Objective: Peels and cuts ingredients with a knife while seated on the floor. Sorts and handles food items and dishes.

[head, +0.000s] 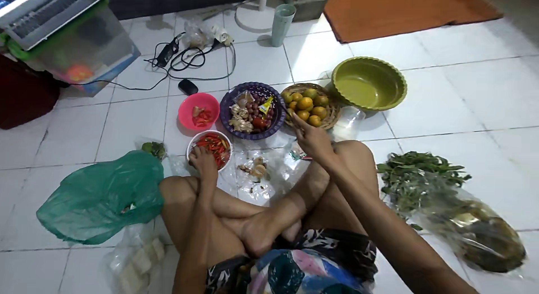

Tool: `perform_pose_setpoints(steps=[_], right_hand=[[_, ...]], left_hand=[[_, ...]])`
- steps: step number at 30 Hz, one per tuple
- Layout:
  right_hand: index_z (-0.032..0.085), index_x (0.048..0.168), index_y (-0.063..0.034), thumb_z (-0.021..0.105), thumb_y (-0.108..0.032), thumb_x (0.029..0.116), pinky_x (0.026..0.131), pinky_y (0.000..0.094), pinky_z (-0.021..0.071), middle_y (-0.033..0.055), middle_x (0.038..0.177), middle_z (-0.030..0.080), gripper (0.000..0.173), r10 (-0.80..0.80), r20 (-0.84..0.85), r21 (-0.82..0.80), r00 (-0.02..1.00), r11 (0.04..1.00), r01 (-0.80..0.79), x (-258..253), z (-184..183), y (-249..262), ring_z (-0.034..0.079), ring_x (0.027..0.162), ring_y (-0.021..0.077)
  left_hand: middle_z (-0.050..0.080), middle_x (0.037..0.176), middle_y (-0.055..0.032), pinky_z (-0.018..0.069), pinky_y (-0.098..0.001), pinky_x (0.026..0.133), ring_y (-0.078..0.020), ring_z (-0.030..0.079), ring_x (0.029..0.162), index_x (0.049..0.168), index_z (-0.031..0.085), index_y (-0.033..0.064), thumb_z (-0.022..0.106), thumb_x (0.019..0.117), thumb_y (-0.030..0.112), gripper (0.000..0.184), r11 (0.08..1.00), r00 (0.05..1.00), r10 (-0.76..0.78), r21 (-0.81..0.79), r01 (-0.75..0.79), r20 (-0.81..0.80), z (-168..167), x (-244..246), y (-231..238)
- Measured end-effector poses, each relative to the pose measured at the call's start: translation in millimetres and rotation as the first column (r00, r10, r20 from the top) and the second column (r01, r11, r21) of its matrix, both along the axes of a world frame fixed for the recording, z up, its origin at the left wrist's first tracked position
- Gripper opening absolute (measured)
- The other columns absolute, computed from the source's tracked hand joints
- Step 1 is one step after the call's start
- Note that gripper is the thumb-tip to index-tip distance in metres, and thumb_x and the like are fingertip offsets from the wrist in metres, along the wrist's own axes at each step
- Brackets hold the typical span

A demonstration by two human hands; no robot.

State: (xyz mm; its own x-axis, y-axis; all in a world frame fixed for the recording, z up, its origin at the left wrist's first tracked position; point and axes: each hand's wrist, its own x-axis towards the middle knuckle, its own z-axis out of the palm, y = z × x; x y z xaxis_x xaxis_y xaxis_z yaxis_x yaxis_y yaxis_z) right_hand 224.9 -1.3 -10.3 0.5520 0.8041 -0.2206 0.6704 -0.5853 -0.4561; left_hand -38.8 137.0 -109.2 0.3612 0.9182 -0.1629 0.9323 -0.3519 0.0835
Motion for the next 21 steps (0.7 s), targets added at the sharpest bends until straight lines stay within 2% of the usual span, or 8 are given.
perform_pose_setpoints(steps=[2, 4, 8, 10, 14, 17, 19, 21], right_hand=[[0.033, 0.160, -0.0116, 0.050, -0.016, 0.1059, 0.085, 0.0682, 0.0487, 0.0327, 0.107, 0.068, 0.057, 0.020, 0.069, -0.046, 0.997, 0.999, -0.017, 4.7, -9.8, 30.2, 0.065, 0.099, 0.0552], [0.029, 0.161, -0.0097, 0.055, -0.006, 0.1005, 0.085, 0.0671, 0.0500, 0.0337, 0.117, 0.064, 0.066, 0.075, 0.105, -0.072, 0.992, 0.995, -0.067, 7.5, -27.5, 58.0, 0.064, 0.103, 0.0549], [0.036, 0.157, -0.0032, 0.056, 0.000, 0.1003, 0.103, 0.0660, 0.0395, 0.0352, 0.130, 0.058, 0.060, 0.258, 0.168, -0.046, 0.952, 0.966, -0.253, 18.6, -72.9, 92.5, 0.054, 0.123, 0.0541], [0.038, 0.155, -0.0021, 0.054, 0.000, 0.1012, 0.104, 0.0672, 0.0370, 0.0335, 0.133, 0.057, 0.056, 0.280, 0.180, -0.077, 0.943, 0.960, -0.270, 20.5, -84.4, 100.5, 0.052, 0.127, 0.0523], [0.042, 0.152, 0.0002, 0.056, 0.002, 0.0989, 0.105, 0.0687, 0.0342, 0.0326, 0.140, 0.052, 0.055, 0.262, 0.214, -0.103, 0.941, 0.964, -0.245, 17.2, -80.8, 106.2, 0.047, 0.133, 0.0508], [0.056, 0.136, 0.0064, 0.059, 0.001, 0.0969, 0.104, 0.0666, 0.0374, 0.0323, 0.131, 0.057, 0.039, 0.329, 0.251, -0.002, 0.910, 0.941, -0.339, 1.6, -72.2, 109.0, 0.051, 0.128, 0.0505], [0.061, 0.126, 0.0085, 0.059, -0.001, 0.0978, 0.105, 0.0617, 0.0412, 0.0310, 0.127, 0.061, 0.030, 0.436, 0.201, 0.011, 0.877, 0.895, -0.447, -11.2, -70.9, 112.8, 0.055, 0.125, 0.0484], [0.062, 0.128, 0.0075, 0.057, -0.003, 0.0997, 0.108, 0.0582, 0.0420, 0.0294, 0.131, 0.060, 0.031, 0.499, 0.091, 0.005, 0.862, 0.865, -0.501, -24.1, -73.4, 118.5, 0.054, 0.129, 0.0465]], left_hand=[[0.054, 0.141, -0.0268, 0.0289, -0.0646, 0.110, -0.0458, 0.045, 0.136, 0.117, 0.070, -0.0058, 0.058, 0.0946, -0.001, 0.026, 1.000, 1.000, -0.009, 0.009, 0.009, -0.001, -0.9, -1.2, -1.7], [0.054, 0.143, -0.0261, 0.0286, -0.0647, 0.110, -0.0461, 0.044, 0.136, 0.116, 0.071, -0.0053, 0.058, 0.0951, 0.000, 0.026, 1.000, 0.999, -0.014, 0.024, 0.013, 0.047, -2.6, -5.3, -2.1], [0.053, 0.144, -0.0255, 0.0300, -0.0652, 0.109, -0.0464, 0.044, 0.137, 0.116, 0.071, -0.0069, 0.058, 0.0961, 0.002, 0.025, 1.000, 0.996, -0.001, 0.027, -0.002, 0.094, -5.0, -8.8, -5.6], [0.053, 0.145, -0.0257, 0.0302, -0.0656, 0.108, -0.0467, 0.044, 0.137, 0.115, 0.071, -0.0072, 0.060, 0.0958, 0.002, 0.024, 0.999, 0.994, 0.011, 0.036, -0.014, 0.105, -5.9, -9.3, -7.8], [0.054, 0.143, -0.0261, 0.0314, -0.0659, 0.107, -0.0472, 0.044, 0.137, 0.112, 0.072, -0.0070, 0.060, 0.0948, 0.001, 0.022, 0.998, 0.993, 0.006, 0.066, -0.014, 0.121, -7.0, -8.8, -11.2], [0.053, 0.144, -0.0249, 0.0303, -0.0646, 0.108, -0.0463, 0.044, 0.137, 0.110, 0.073, -0.0061, 0.060, 0.0954, 0.002, 0.021, 0.998, 0.992, 0.040, 0.040, -0.044, 0.119, -6.4, -4.5, -8.9], [0.050, 0.148, -0.0238, 0.0290, -0.0637, 0.110, -0.0454, 0.042, 0.139, 0.112, 0.072, -0.0057, 0.057, 0.0961, 0.000, 0.023, 0.997, 0.993, 0.070, -0.013, -0.070, 0.094, -2.8, -0.2, -6.6], [0.050, 0.149, -0.0226, 0.0294, -0.0625, 0.110, -0.0441, 0.043, 0.139, 0.112, 0.073, -0.0051, 0.055, 0.0955, -0.003, 0.024, 0.996, 0.993, 0.088, -0.029, -0.085, 0.081, -2.4, 2.4, -5.8]])
